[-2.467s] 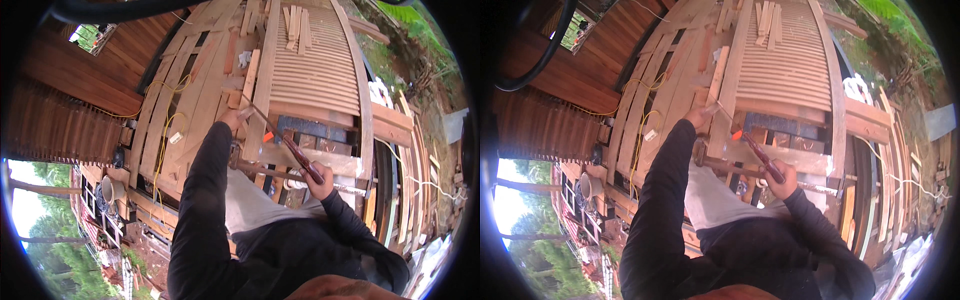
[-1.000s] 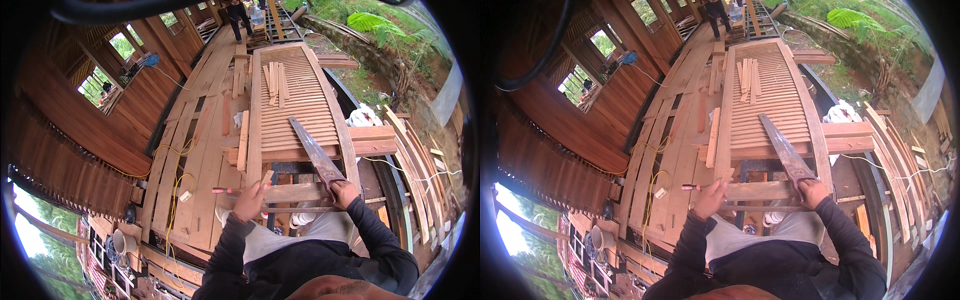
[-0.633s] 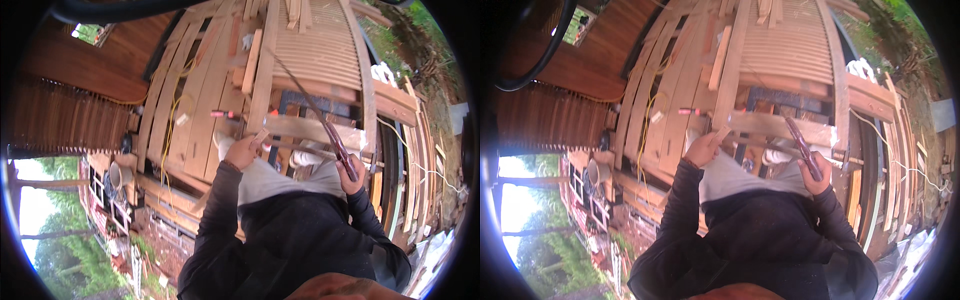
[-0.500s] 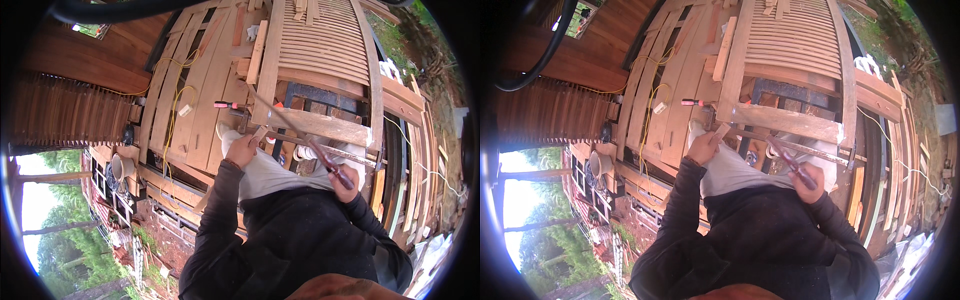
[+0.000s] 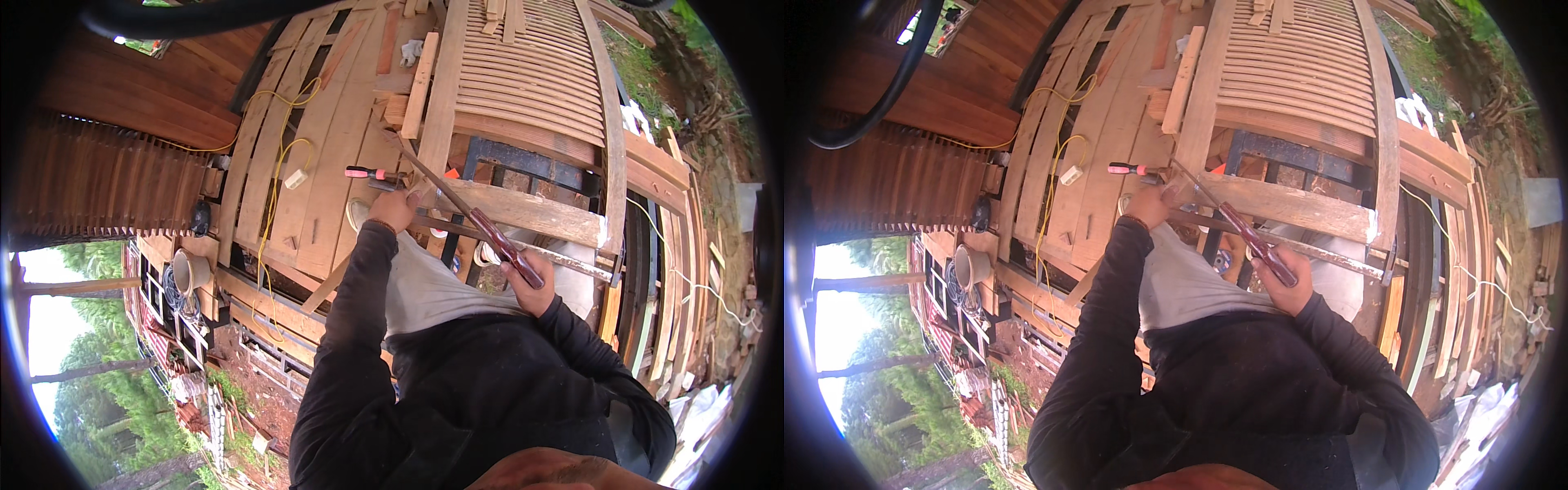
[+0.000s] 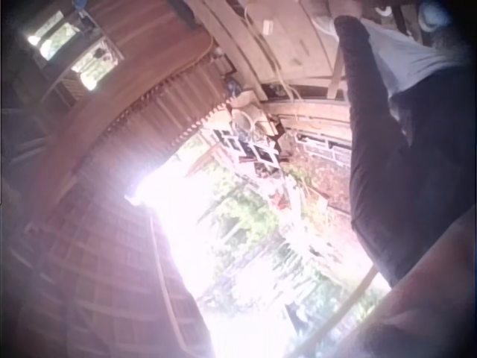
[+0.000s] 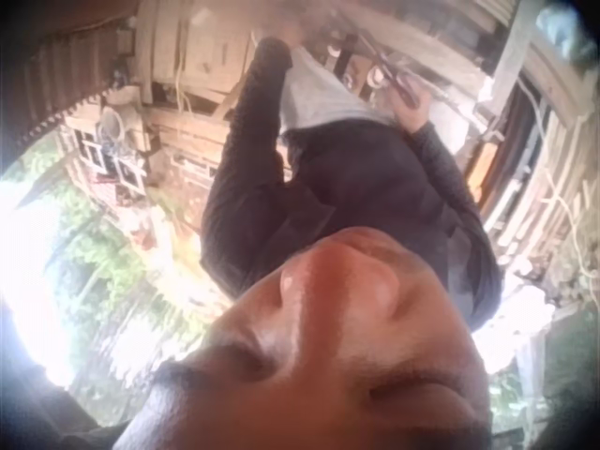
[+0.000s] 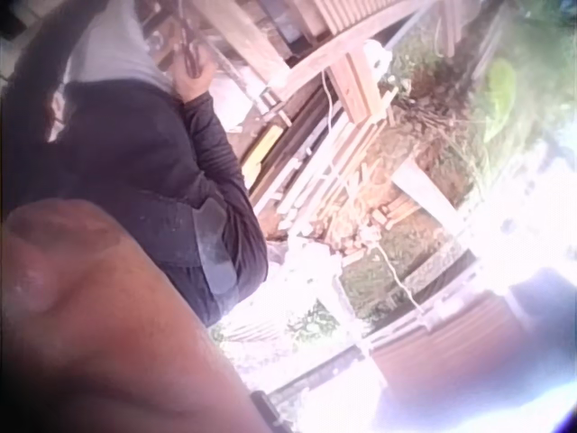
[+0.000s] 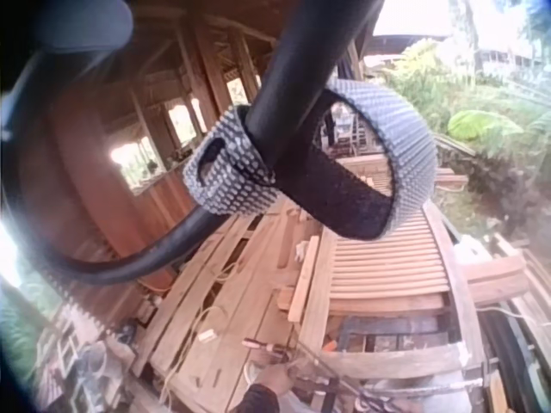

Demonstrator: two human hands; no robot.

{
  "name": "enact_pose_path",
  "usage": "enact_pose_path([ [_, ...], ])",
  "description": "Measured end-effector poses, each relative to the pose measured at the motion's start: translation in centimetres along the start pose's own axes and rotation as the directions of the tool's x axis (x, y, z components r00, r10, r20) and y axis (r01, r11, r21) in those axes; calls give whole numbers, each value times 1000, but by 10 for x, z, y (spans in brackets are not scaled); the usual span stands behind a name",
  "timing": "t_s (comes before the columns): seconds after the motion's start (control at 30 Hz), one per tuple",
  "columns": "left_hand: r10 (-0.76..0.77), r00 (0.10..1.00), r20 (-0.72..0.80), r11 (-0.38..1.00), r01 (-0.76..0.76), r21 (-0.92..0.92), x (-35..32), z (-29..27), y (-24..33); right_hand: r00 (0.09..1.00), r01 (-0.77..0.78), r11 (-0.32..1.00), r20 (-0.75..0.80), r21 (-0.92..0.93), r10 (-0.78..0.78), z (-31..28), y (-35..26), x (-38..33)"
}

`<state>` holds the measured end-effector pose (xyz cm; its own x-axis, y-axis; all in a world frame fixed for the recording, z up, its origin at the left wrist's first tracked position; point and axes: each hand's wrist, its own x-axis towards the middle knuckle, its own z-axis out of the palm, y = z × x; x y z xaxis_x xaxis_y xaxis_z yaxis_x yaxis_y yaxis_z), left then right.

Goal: The person saws a wooden slat to size, applies wood glue to the cut end, and fits it into a gap in a wooden frame. They then use a hammer to tap the slat into place.

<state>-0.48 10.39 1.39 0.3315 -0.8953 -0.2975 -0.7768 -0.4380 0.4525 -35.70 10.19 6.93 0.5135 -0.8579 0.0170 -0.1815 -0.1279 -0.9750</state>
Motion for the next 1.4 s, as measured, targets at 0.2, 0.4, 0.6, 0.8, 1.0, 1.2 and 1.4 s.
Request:
enact_pose_path([
  [0.2, -67, 992, 106, 994, 75, -74, 3, -6, -1, 999, -32, 999, 42, -4, 32, -9, -6, -6],
  [0.4, 31, 999, 7, 1000, -31, 2, 0, -5, 0, 997, -66, 998, 48, -15, 67, -17, -16, -17],
  [0.6, -13, 1000, -25, 997, 15, 78, -9, -1, 8, 989, -124, 990, 68, -74, 129, -32, -27, -33],
  [0.8, -8, 1000, -24, 979, 13, 204, -9, 0, 13, 998, -52, 999, 33, -17, 53, -13, -31, -8],
  [1.0, 9, 999, -43, 985, -2, 175, -9, 6, 9, 984, -144, 987, 94, -67, 150, -39, -42, -30],
  [1.2, -6, 998, -64, 976, 20, 218, -12, 6, 16, 994, -96, 995, 57, -4, 96, -29, -21, -26],
  [1.4, 29, 995, -92, 983, -12, 181, -15, 14, -4, 969, 236, 963, -40, -133, -243, -20, -23, 10],
])
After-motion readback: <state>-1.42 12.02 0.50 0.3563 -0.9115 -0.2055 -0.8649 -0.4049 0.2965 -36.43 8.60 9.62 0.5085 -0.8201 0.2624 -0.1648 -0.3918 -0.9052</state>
